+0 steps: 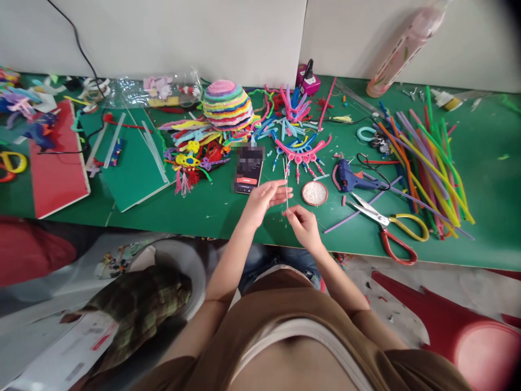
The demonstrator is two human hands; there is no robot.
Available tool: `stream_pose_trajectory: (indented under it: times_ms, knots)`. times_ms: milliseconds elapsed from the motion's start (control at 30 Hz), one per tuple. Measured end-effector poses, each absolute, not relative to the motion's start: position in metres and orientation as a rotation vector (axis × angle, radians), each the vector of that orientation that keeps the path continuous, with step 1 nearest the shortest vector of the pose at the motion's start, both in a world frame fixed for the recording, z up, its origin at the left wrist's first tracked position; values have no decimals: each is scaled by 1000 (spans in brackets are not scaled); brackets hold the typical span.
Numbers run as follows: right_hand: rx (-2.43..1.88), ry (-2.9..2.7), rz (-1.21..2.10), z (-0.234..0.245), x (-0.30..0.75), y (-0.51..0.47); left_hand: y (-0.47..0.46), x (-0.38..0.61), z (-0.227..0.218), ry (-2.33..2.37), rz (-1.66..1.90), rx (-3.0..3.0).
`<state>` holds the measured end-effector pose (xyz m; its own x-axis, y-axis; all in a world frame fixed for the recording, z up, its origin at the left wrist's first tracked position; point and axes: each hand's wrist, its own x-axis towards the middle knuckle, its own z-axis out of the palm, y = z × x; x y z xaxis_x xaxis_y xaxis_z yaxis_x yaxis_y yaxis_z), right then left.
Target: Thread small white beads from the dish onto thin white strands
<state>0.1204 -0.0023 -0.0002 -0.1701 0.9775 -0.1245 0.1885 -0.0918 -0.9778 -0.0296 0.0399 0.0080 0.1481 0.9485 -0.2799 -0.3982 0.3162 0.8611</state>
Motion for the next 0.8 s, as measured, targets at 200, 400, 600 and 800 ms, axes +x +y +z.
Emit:
stream_pose_trajectory:
  times_ms: [200, 400, 600, 800]
  knots:
    - [-1383, -1438, 1301, -3, 122, 1, 22, -21, 8, 1112, 1020, 880]
    - [-1408, -1527, 1250, 1, 123, 2, 17, -21, 5, 1241, 1029, 1106]
    - [-1374, -1539, 1245, 1, 124, 0, 16, -22, 7, 1238, 1020, 1177]
    - [-1348, -1507, 1331, 0, 125, -1, 16, -25, 8, 1236, 1004, 1206]
